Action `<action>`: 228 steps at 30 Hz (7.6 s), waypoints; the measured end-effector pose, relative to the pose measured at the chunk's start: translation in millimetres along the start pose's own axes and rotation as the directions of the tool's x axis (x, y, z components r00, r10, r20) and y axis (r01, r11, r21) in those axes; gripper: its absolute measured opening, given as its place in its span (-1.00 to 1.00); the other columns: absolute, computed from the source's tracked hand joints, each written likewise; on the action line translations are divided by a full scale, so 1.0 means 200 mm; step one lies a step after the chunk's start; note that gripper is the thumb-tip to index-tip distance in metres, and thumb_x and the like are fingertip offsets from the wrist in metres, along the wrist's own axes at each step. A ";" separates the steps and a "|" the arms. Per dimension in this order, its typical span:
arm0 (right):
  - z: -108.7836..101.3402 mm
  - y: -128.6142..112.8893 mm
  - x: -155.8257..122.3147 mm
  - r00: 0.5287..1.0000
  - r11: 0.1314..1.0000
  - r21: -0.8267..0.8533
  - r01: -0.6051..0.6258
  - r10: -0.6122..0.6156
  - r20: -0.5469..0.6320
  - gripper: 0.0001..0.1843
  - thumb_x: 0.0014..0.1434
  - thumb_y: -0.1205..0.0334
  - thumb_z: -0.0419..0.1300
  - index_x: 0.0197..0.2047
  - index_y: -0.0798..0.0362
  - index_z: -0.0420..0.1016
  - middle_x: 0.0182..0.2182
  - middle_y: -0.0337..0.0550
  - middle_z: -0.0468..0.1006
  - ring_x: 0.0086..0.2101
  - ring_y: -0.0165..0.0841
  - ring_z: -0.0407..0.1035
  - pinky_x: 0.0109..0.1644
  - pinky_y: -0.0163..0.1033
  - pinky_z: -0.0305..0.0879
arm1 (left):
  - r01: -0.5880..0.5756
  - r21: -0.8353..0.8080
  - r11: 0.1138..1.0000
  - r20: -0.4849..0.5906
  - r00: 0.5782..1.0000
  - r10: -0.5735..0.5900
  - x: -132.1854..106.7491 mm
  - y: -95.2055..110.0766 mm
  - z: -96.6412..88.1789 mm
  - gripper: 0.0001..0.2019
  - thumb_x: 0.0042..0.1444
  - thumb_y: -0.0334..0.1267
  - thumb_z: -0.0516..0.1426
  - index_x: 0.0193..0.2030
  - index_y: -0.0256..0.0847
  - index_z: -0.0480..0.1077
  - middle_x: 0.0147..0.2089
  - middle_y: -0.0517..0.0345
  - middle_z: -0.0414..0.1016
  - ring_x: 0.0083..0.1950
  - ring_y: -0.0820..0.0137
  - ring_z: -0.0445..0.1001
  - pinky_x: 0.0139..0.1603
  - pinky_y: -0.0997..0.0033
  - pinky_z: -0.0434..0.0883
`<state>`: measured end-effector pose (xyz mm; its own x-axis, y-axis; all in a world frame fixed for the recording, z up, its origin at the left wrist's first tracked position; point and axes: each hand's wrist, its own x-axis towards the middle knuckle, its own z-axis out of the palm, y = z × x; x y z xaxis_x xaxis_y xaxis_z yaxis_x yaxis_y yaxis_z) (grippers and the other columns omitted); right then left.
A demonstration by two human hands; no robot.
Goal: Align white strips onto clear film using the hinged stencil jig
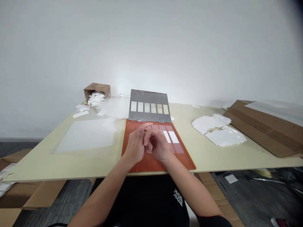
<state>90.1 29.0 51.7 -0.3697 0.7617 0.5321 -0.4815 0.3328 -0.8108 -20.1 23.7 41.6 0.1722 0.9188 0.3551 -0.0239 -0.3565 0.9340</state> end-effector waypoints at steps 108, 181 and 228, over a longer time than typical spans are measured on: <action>-0.48 0.10 -0.01 0.936 -0.106 -0.981 -0.166 0.298 -0.190 -0.78 0.31 0.14 0.03 -0.31 -0.02 0.44 -0.20 -0.17 0.60 -0.05 -0.15 0.31 0.09 0.15 -0.07 | -0.139 0.965 0.221 0.171 0.976 -0.134 -0.16 -0.14 0.21 -0.46 0.34 0.04 -0.09 0.21 -0.32 0.37 0.07 -0.14 0.43 0.03 0.06 0.29 0.05 -0.09 0.20; -0.21 0.02 -0.23 0.920 -0.281 -0.957 -0.077 0.351 -0.177 -0.67 0.28 0.43 -0.13 -0.22 0.06 0.46 -0.12 0.03 0.54 -0.03 -0.13 0.27 0.18 0.25 -0.14 | -0.284 0.949 0.134 0.293 0.954 -0.056 -0.55 -0.06 0.27 -0.39 0.24 0.17 0.06 0.20 -0.30 0.42 0.22 -0.15 0.44 0.22 0.10 0.34 0.12 0.11 0.21; -0.20 0.04 -0.24 0.933 -0.290 -0.952 -0.101 0.304 -0.192 -0.69 0.32 0.44 -0.12 -0.21 0.09 0.43 -0.14 0.02 0.53 -0.06 -0.20 0.30 0.18 0.30 -0.15 | -0.295 0.954 0.054 0.293 0.956 0.031 -0.57 -0.07 0.28 -0.36 0.21 0.20 0.08 0.16 -0.35 0.43 0.22 -0.14 0.46 0.21 0.13 0.37 0.06 0.18 0.20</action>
<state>136.1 17.5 10.5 -0.3387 0.9187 0.2033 0.9334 0.3552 -0.0503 16.6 -84.5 -14.7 0.4525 0.8172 0.3568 0.8876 -0.4515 -0.0915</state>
